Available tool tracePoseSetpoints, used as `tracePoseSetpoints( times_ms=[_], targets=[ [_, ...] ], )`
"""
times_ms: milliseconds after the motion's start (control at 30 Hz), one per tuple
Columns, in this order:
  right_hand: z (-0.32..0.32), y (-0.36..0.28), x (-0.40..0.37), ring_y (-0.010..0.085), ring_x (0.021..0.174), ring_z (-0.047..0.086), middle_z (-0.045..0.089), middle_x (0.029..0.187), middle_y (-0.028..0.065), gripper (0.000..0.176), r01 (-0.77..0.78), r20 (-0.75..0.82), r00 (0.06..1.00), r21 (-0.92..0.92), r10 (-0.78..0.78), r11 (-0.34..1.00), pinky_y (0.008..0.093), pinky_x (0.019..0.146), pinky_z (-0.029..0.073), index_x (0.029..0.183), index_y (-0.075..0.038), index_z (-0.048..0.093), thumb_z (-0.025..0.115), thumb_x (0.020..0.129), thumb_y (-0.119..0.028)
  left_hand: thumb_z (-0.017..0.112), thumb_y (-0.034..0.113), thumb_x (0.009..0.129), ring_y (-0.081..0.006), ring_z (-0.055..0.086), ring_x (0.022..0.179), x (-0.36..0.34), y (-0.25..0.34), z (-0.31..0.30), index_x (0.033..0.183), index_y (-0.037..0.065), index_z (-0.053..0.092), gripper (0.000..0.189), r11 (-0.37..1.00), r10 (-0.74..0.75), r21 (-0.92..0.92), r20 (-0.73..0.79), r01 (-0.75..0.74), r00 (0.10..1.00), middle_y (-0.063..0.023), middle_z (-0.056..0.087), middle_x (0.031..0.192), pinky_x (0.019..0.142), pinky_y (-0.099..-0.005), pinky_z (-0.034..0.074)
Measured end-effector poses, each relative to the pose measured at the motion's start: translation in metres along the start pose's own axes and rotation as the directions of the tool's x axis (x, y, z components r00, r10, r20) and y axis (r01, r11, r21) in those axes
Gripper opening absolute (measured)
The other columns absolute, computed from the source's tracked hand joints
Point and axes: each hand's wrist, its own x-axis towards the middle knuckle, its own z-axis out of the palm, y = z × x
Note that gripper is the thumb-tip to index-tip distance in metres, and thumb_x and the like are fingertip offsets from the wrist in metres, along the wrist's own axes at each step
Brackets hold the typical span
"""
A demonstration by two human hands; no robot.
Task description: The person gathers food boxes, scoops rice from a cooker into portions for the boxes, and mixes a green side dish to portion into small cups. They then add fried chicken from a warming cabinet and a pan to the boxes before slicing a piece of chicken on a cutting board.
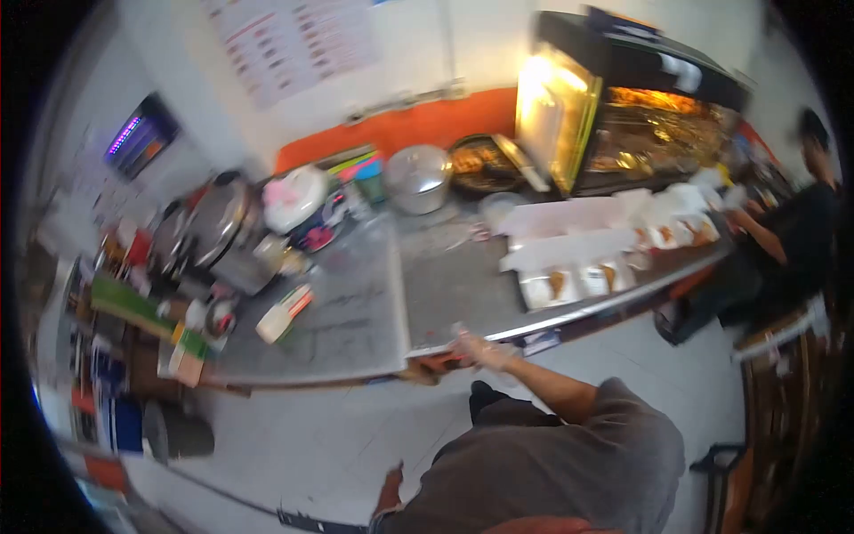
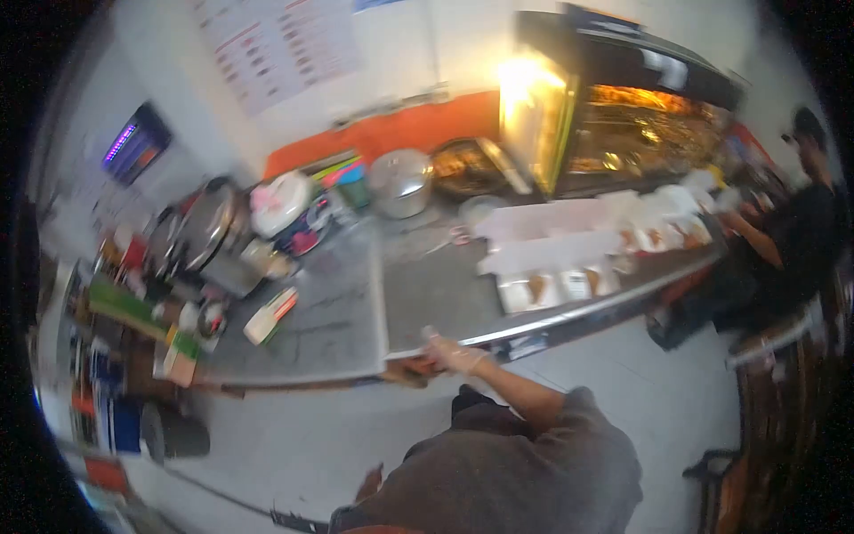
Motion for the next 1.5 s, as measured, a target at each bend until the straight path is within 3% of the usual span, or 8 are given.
tracePoseSetpoints(
  times_ms=[167,200,500,767,1100,1267,1333,1500],
  targets=[
    [0.025,0.003,0.056,0.0192,0.079,0.061,0.061,0.095,0.01,0.067,-0.032,-0.173,0.984,0.054,0.041,0.998,0.0308,0.063,0.051,0.113,-0.004,0.056,0.029,0.092,-0.061,0.049,0.041,0.09,-0.033,0.05,0.117,0.088,-0.01,-0.117,0.121,0.003,0.055,0.05,0.97,0.188,-0.056,-0.448,-0.238,0.874,-0.0199,0.056,0.122,0.101,-0.0386,0.037],
    [0.037,-0.003,0.075,0.0182,0.076,0.061,0.061,0.092,0.0104,0.065,-0.011,-0.207,0.978,0.039,0.018,0.999,0.0296,0.06,0.051,0.111,-0.003,0.057,0.031,0.092,-0.06,0.053,0.055,0.084,-0.032,0.054,0.112,0.103,-0.001,-0.128,0.121,0.004,0.055,0.062,0.702,-0.237,-0.699,-0.41,-0.136,0.881,-0.0172,0.058,0.121,0.097,-0.0374,0.04],
    [0.202,-0.161,0.3,0.0317,0.078,0.065,0.067,0.082,0.0211,0.042,0.148,0.122,0.989,-0.778,-0.085,0.61,0.0414,0.067,0.049,0.084,-0.002,0.069,0.055,0.087,-0.041,0.067,0.037,0.083,-0.027,0.062,0.089,0.04,-0.072,-0.291,0.114,0.006,0.057,0.046,0.76,-0.286,-0.582,-0.699,-0.288,0.656,-0.0128,0.064,0.104,0.081,-0.0364,0.049],
    [0.344,-0.257,0.485,0.0383,0.091,0.061,0.064,0.094,0.0236,0.046,0.339,0.154,0.933,-0.685,-0.326,0.645,0.0448,0.084,0.046,0.096,-0.003,0.066,0.047,0.09,-0.044,0.063,0.035,0.087,-0.0231,0.065,0.087,0.026,-0.2,-0.483,0.099,0.003,0.063,0.034,0.771,-0.481,-0.588,-0.79,-0.247,0.381,-0.0132,0.068,0.093,0.078,-0.0344,0.05],
    [0.537,-0.282,0.682,0.0378,0.103,0.058,0.062,0.106,0.0215,0.033,0.209,0.043,0.942,-0.851,-0.332,0.482,0.0474,0.089,0.045,0.107,-0.007,0.06,0.053,0.084,-0.029,0.059,0.019,0.085,-0.0166,0.054,0.067,0.134,-0.288,-0.686,0.082,0.003,0.052,0.018,0.065,-0.45,-0.868,-0.467,-0.493,0.762,-0.006,0.051,0.072,0.058,-0.0301,0.047],
    [0.541,-0.315,0.643,0.0362,0.103,0.059,0.062,0.109,0.0199,0.031,0.145,0.128,0.989,-0.885,-0.068,0.442,0.0452,0.086,0.047,0.105,-0.004,0.06,0.055,0.082,-0.024,0.053,0.01,0.084,-0.0109,0.05,0.065,0.088,-0.287,-0.671,0.08,0.006,0.047,0.008,0.195,-0.299,-0.871,-0.49,-0.45,0.819,-0.0023,0.05,0.076,0.053,-0.0286,0.046],
    [0.529,-0.26,0.618,0.0342,0.106,0.057,0.059,0.114,0.0202,0.033,0.422,0.176,0.831,-0.817,-0.527,0.393,0.0419,0.091,0.045,0.108,-0.005,0.06,0.054,0.085,-0.028,0.053,0.008,0.085,-0.0107,0.051,0.066,0.057,-0.28,-0.661,0.082,0.007,0.049,0.005,0.189,-0.311,-0.888,-0.46,-0.42,0.832,-0.0018,0.051,0.078,0.056,-0.0279,0.048],
    [0.421,-0.345,0.446,0.0243,0.093,0.059,0.061,0.102,0.0152,0.032,0.206,0.123,0.977,-0.353,-0.173,0.913,0.0356,0.086,0.047,0.112,-0.007,0.06,0.055,0.09,-0.029,0.054,0.008,0.086,-0.0167,0.061,0.08,0.009,-0.231,-0.659,0.089,0.005,0.052,0.005,0.282,-0.111,-0.919,-0.316,-0.275,0.942,-0.0047,0.056,0.087,0.067,-0.0321,0.057]
  ],
)
